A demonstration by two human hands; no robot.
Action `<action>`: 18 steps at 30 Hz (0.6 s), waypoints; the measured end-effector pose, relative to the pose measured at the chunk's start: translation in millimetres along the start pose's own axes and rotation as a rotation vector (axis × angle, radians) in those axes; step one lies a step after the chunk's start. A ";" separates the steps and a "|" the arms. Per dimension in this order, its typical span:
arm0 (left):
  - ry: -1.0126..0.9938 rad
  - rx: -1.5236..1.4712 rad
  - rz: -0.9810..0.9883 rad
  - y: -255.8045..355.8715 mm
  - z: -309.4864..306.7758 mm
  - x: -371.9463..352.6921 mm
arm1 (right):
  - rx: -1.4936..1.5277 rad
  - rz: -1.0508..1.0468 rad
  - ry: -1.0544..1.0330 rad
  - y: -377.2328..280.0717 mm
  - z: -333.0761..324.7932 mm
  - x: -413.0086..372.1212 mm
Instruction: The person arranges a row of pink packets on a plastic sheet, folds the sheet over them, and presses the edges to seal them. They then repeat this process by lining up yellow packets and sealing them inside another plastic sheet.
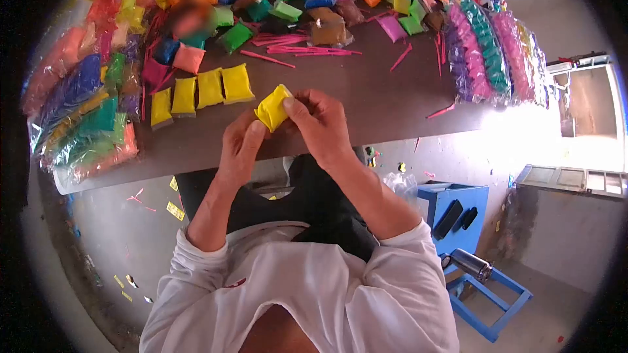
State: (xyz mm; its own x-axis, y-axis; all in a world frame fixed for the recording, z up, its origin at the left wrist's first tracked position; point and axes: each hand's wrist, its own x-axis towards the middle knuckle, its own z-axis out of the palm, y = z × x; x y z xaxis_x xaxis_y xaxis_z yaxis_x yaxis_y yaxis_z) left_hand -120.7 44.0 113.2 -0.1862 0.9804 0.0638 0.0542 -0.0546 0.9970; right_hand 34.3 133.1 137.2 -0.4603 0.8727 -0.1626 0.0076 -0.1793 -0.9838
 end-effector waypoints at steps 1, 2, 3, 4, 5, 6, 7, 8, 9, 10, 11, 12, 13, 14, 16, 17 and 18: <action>0.007 0.014 0.002 6.0 9.2 -1.7 | 0.019 -0.033 0.034 -4.5 3.8 -10.1; 0.015 0.030 0.011 10.3 14.2 -1.8 | 0.037 -0.071 0.067 -7.8 5.4 -16.3; 0.022 0.076 0.087 7.8 15.3 -1.7 | 0.028 -0.107 0.066 -8.8 4.9 -20.3; 0.029 0.121 0.164 0.9 16.5 -1.5 | 0.018 -0.143 0.065 -10.0 4.4 -23.6; 0.036 0.163 0.242 -2.9 16.9 -1.1 | 0.005 -0.179 0.063 -11.5 3.7 -25.7; 0.011 0.144 0.220 -2.7 16.1 -1.2 | -0.001 -0.153 0.035 -9.3 2.3 -25.6; -0.013 0.123 0.196 -2.5 14.9 -1.8 | -0.008 -0.125 0.006 -2.9 0.3 -23.3; -0.035 0.102 0.171 -2.1 14.1 -2.2 | -0.016 -0.097 -0.024 3.2 -1.2 -21.1; -0.036 0.063 0.132 0.0 13.9 -3.1 | -0.016 -0.107 -0.031 7.7 -1.9 -20.4; -0.033 0.023 0.090 2.6 13.3 -4.4 | -0.016 -0.112 -0.041 12.8 -2.1 -19.9; -0.030 -0.017 0.046 3.3 12.3 -6.3 | -0.015 -0.116 -0.051 17.8 -2.3 -19.5; -0.019 0.021 0.051 1.2 10.9 -6.6 | -0.006 -0.131 -0.078 22.6 -4.1 -17.4; -0.010 0.058 0.058 -1.8 9.4 -5.0 | 0.002 -0.149 -0.104 26.1 -7.4 -13.5; -0.003 0.096 0.064 -3.4 8.5 -5.2 | 0.010 -0.167 -0.128 27.7 -10.0 -10.7; -0.021 -0.019 -0.022 -0.5 11.7 -6.4 | 0.008 -0.111 -0.201 9.4 -10.2 -7.4; -0.031 -0.078 -0.064 0.8 13.2 -6.7 | -0.033 -0.066 -0.237 3.4 -12.1 -2.9; -0.049 0.002 -0.023 0.1 11.9 -6.2 | -0.075 -0.023 -0.271 0.1 -13.6 1.5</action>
State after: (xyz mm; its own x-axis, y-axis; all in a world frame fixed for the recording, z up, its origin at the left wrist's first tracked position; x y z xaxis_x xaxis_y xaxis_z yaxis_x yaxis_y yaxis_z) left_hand -107.9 40.1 112.4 -0.1396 0.9895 0.0387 0.0525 -0.0317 0.9981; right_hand 45.7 140.5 135.8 -0.6818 0.7209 -0.1242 0.0554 -0.1184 -0.9914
